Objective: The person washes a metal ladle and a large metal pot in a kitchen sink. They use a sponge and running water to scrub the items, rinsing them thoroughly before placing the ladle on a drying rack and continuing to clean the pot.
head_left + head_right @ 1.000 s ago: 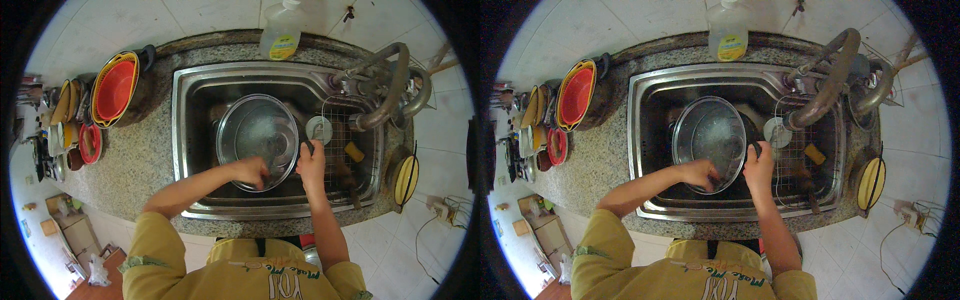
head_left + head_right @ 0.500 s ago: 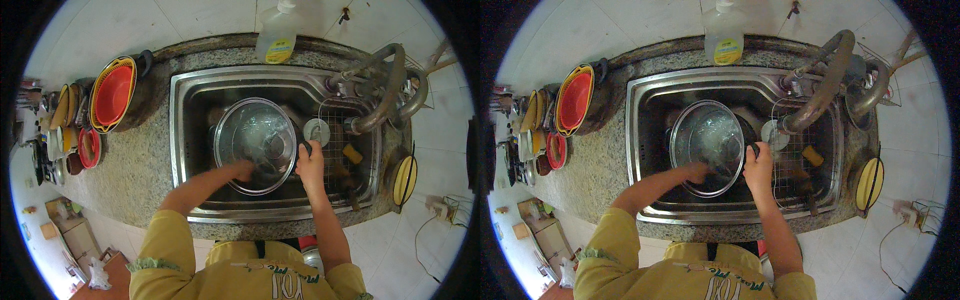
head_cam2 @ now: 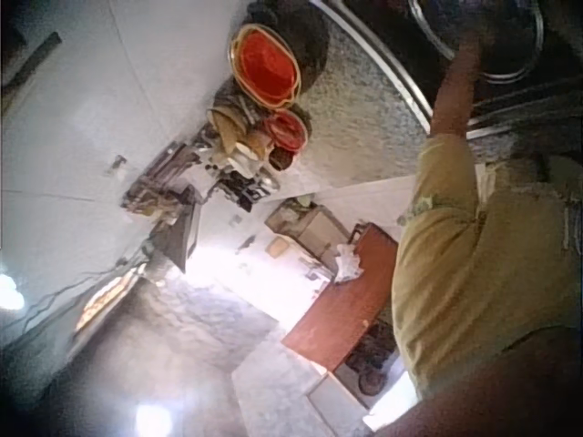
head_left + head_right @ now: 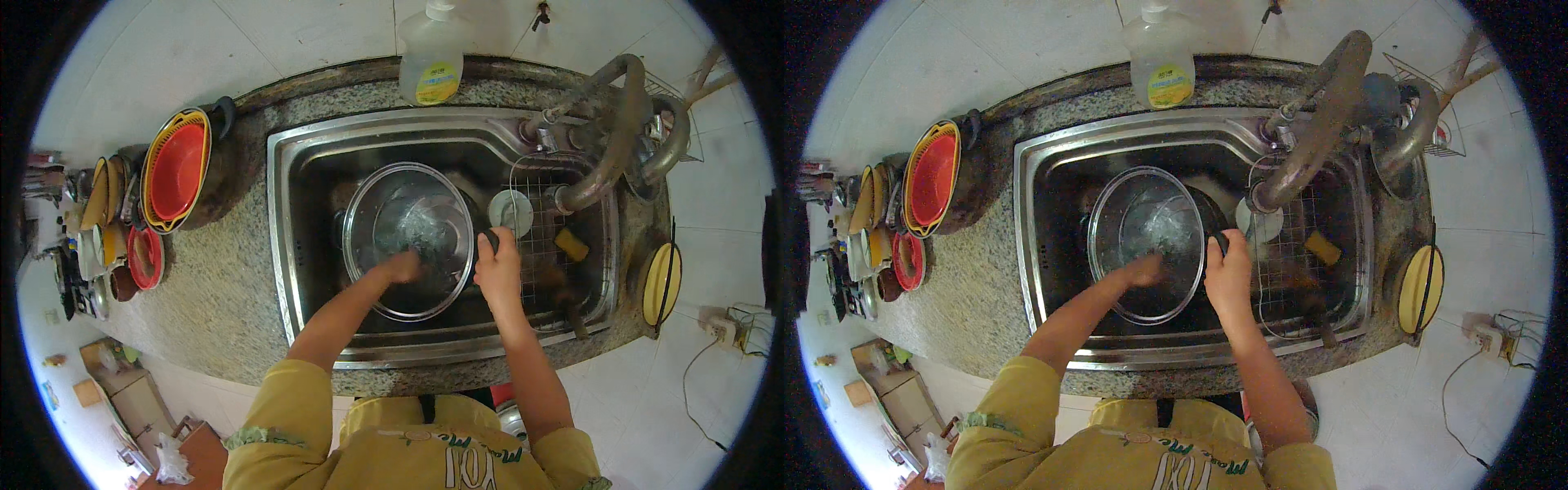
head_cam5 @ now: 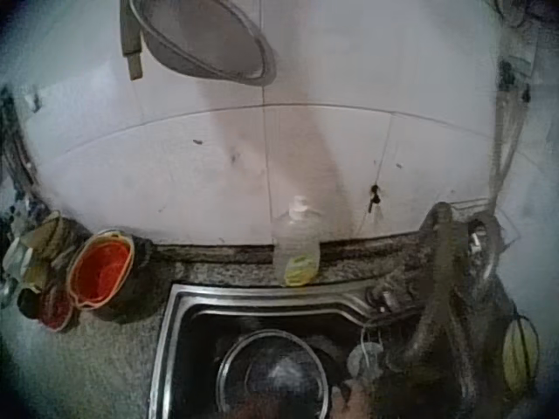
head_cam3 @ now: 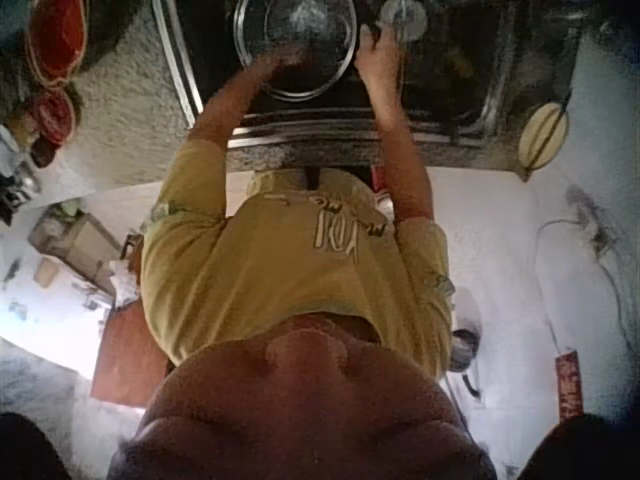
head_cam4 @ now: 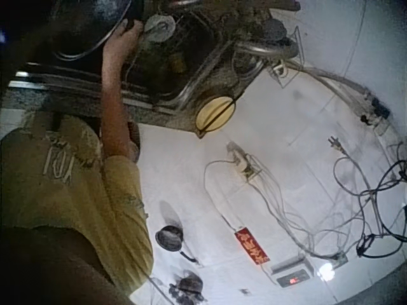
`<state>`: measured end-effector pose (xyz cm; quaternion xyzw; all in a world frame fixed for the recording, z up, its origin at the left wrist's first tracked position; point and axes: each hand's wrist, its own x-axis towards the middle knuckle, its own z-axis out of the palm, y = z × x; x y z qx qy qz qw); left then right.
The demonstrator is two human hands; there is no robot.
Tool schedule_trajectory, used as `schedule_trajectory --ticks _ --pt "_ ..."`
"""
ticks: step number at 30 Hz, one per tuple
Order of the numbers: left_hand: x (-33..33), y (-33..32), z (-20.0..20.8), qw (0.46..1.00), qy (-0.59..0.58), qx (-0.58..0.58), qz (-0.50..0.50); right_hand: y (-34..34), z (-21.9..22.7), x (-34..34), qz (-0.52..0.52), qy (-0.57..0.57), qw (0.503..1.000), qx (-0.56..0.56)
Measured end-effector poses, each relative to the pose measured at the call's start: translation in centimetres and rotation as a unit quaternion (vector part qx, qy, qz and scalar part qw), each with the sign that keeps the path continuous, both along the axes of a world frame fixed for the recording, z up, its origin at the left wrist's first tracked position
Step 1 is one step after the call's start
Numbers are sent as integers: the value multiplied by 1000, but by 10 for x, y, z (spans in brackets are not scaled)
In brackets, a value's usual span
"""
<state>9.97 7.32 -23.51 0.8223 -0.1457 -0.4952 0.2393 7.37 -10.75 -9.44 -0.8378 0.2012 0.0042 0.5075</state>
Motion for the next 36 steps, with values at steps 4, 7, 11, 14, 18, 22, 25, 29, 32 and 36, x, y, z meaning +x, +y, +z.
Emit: schedule_trajectory --ticks 4,7,11,14,18,22,25,29,32,36 --pt "-9 -46 68 924 206 -284 154 3 6 1 -18 16 1000 17" --pt "34 -73 91 902 97 -261 330 2 5 1 -17 14 1000 15" --pt "65 -38 -10 968 -140 -7 206 12 41 9 -49 126 985 104" --pt "27 -28 8 973 -146 176 17 4 11 2 -21 31 999 25" --pt "-7 -23 54 999 -34 18 -11 12 -5 2 0 -31 999 -12" --pt "17 -41 107 905 140 -221 336 8 -23 0 6 -68 997 -36" --pt "47 -30 97 664 132 -426 600 3 -23 -2 3 -68 996 -54" --pt "57 -23 103 577 40 -494 650 11 32 3 -55 82 981 165" --pt "40 -47 121 724 -33 -398 563 17 28 -5 -64 79 983 154" --pt "21 -71 119 765 -97 -378 512 19 23 -7 -51 42 990 124"
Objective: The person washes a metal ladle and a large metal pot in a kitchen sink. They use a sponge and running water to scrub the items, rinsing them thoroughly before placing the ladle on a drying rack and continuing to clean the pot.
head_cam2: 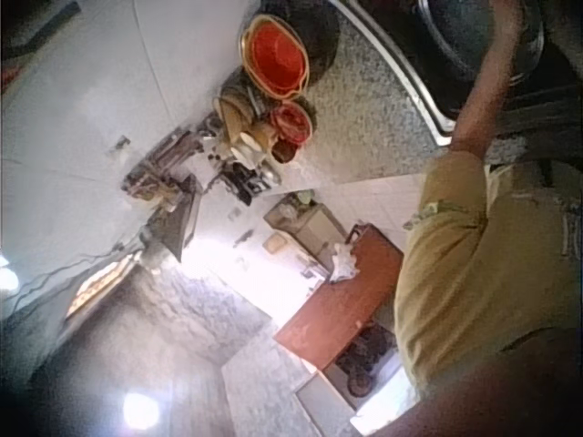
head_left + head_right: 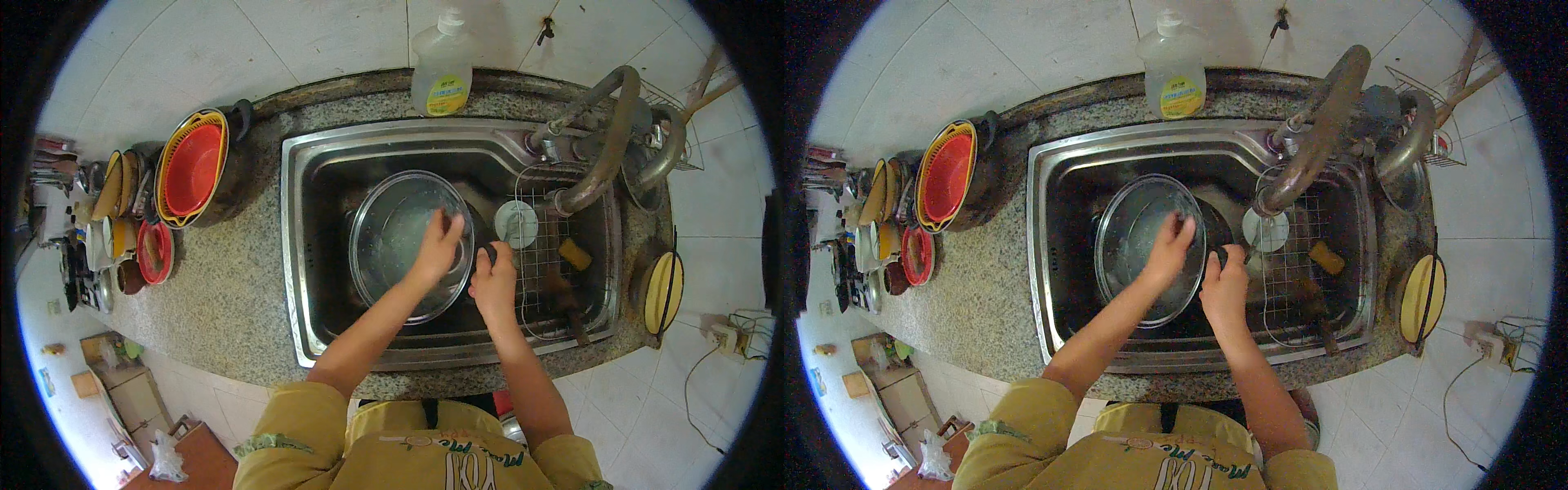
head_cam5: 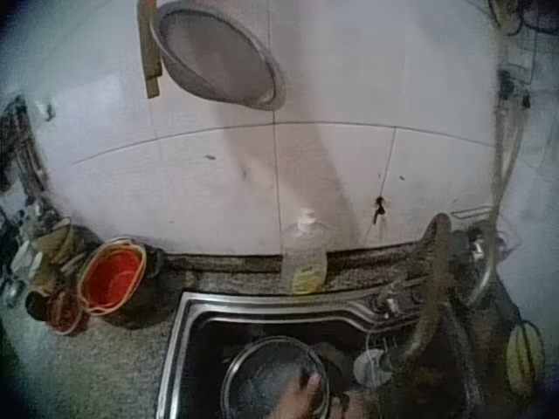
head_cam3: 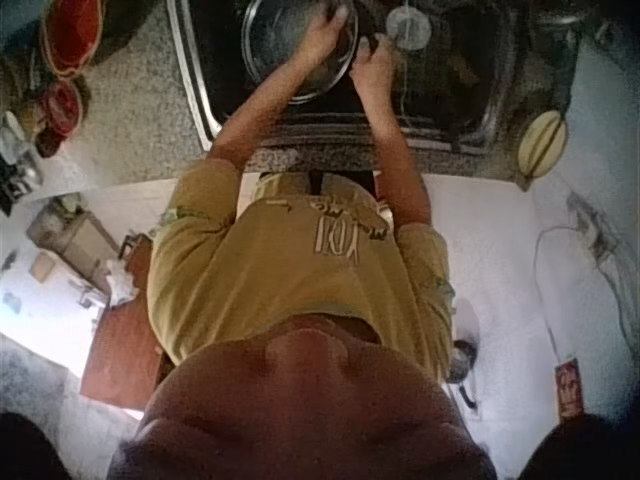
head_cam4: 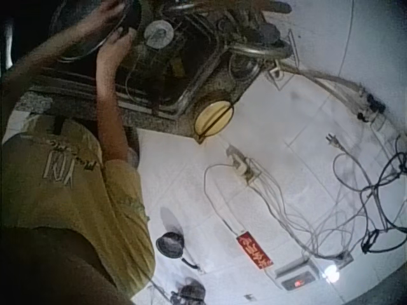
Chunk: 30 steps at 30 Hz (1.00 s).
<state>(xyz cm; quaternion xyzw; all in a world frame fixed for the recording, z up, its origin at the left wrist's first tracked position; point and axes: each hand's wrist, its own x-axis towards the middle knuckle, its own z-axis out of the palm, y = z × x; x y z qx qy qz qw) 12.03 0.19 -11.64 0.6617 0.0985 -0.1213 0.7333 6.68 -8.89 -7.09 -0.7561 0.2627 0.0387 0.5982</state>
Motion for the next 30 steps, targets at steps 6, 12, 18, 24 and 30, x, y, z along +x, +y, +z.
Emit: schedule_trajectory --ticks 6,12,18,24,30 --pt "67 59 -67 956 155 244 50 10 22 8 25 54 998 11" --pt "-20 69 -87 640 85 611 -459 -18 -48 -1 44 -69 987 -141" --pt "-8 26 -51 863 -15 133 -487 -17 -45 -2 37 -85 986 -138" --pt "28 63 -72 801 60 544 -241 -22 -39 -1 26 -41 991 -122" --pt "-29 43 -135 538 92 517 -660 -10 -27 -1 21 -40 993 -107"
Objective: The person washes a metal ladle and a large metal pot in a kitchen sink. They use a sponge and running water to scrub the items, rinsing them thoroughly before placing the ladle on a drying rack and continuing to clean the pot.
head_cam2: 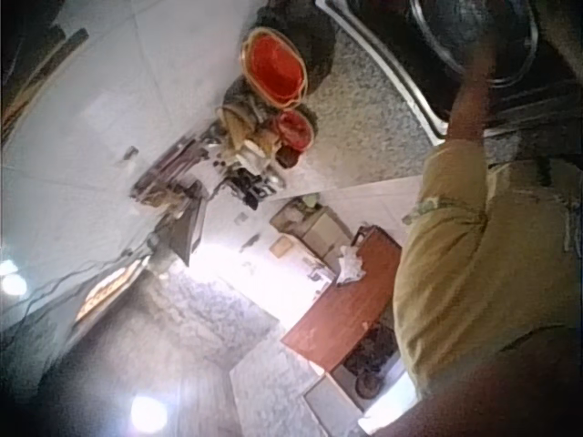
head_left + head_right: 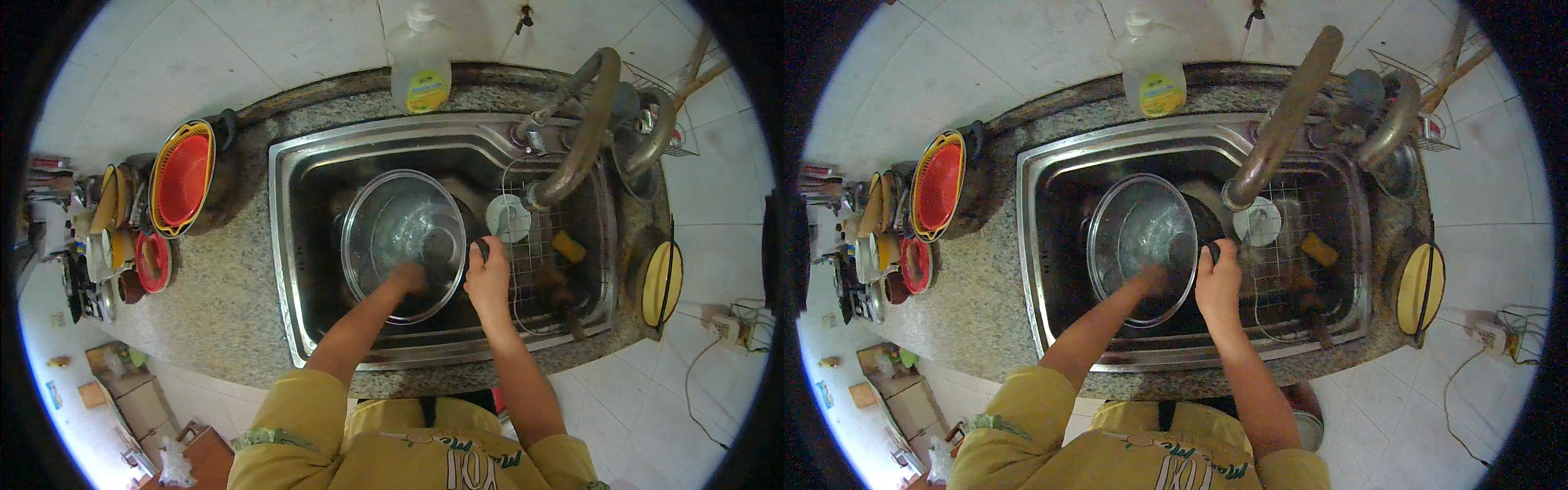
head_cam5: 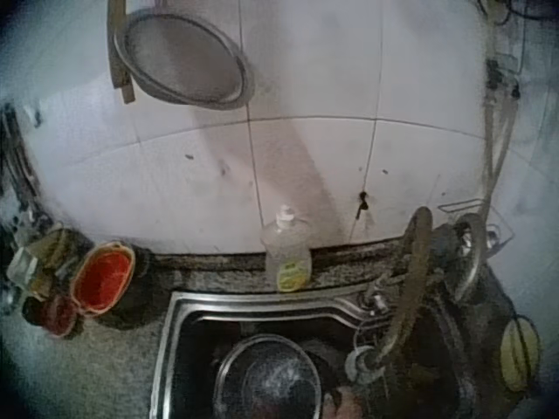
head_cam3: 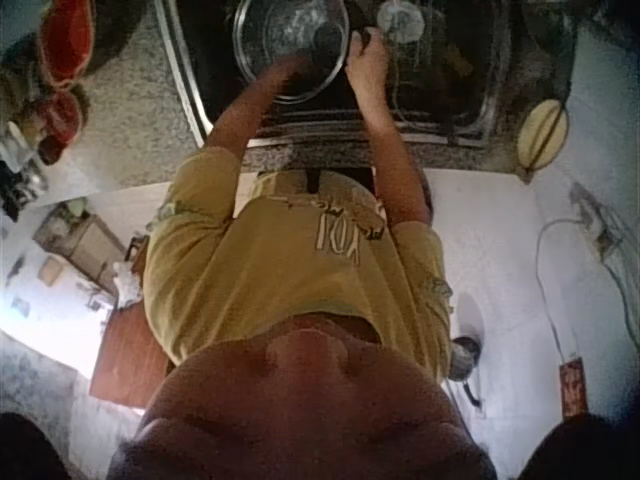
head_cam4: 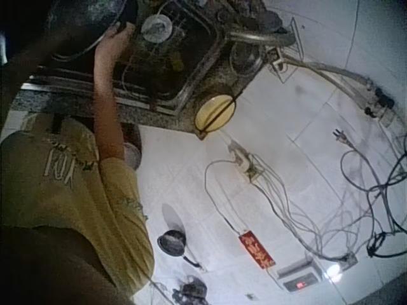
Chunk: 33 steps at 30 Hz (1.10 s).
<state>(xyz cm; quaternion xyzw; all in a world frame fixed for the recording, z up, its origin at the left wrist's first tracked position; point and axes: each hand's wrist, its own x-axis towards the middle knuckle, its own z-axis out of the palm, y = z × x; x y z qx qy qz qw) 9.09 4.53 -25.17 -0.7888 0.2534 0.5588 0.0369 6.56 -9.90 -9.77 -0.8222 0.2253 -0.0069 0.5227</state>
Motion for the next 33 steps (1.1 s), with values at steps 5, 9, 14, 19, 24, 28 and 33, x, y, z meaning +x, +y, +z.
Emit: schedule_trajectory --ticks 5,9,14,19,24,28,33 --pt "40 -31 103 695 231 -326 598 -6 -20 -2 13 -55 997 -51" --pt "66 -26 101 112 305 -526 786 -5 -21 -3 16 -66 995 -67" --pt "1 -41 51 540 254 -465 654 1 -23 -1 20 -69 995 -71" --pt "-1 -14 72 884 97 -229 396 7 -21 -1 20 -69 996 -55" --pt "39 9 66 911 -322 -187 180 3 -15 -1 15 -42 998 -36" --pt "22 -14 36 937 -205 -47 278 5 15 3 -18 18 998 61" --pt "-4 -30 68 968 -24 -193 156 0 30 2 -40 63 991 110"
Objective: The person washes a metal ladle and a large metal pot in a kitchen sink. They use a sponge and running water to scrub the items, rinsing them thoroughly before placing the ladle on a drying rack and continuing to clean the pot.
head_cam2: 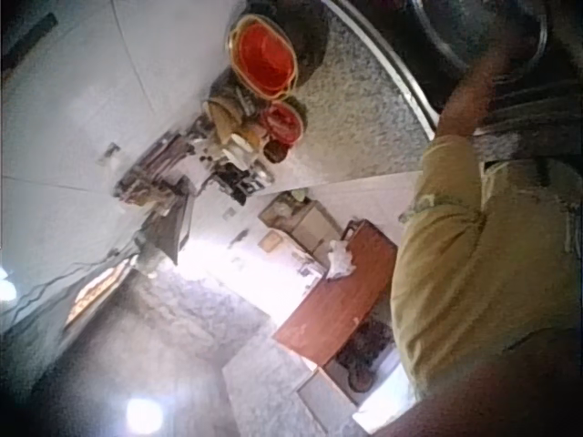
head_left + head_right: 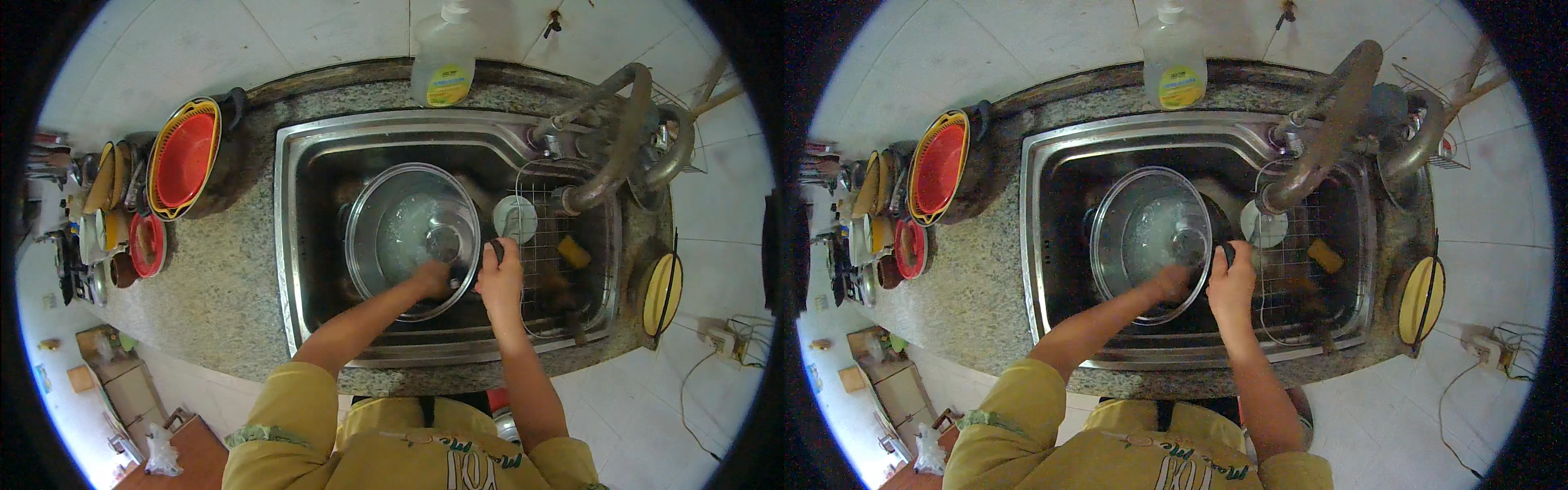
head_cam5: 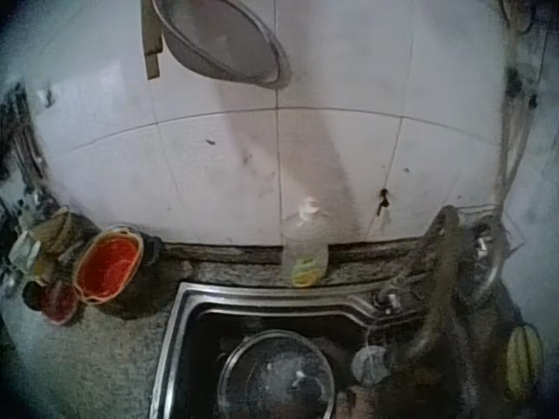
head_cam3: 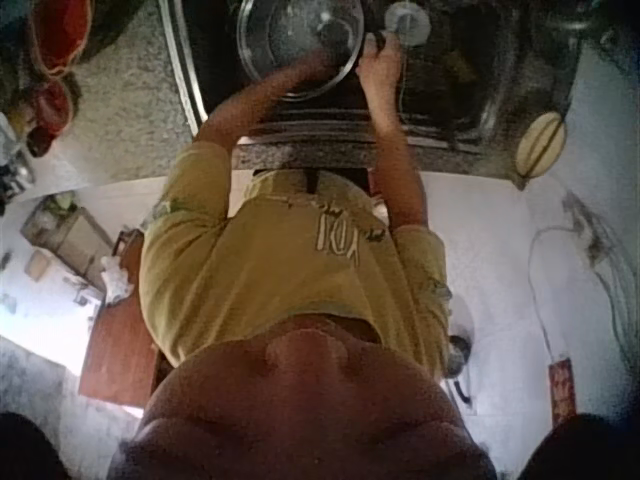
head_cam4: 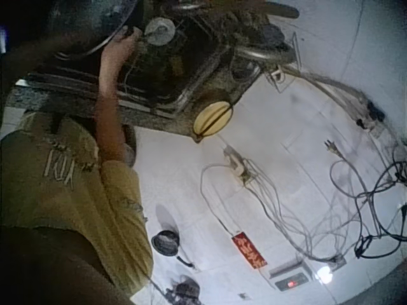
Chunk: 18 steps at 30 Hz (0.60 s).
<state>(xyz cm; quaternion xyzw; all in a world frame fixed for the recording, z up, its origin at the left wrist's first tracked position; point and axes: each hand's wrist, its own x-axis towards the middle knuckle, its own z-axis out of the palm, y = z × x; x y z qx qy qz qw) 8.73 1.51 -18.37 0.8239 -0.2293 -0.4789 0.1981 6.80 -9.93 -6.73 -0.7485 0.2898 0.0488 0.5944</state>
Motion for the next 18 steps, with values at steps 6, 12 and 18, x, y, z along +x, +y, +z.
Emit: schedule_trajectory --ticks 6,12,18 --pt "55 -16 1 806 152 -344 457 2 -1 0 -4 2 1000 -10" --pt "39 31 -50 939 -232 -99 232 -3 -2 -1 -2 17 999 27" --pt "18 51 -62 960 -152 -2 234 10 5 0 4 12 1000 4"
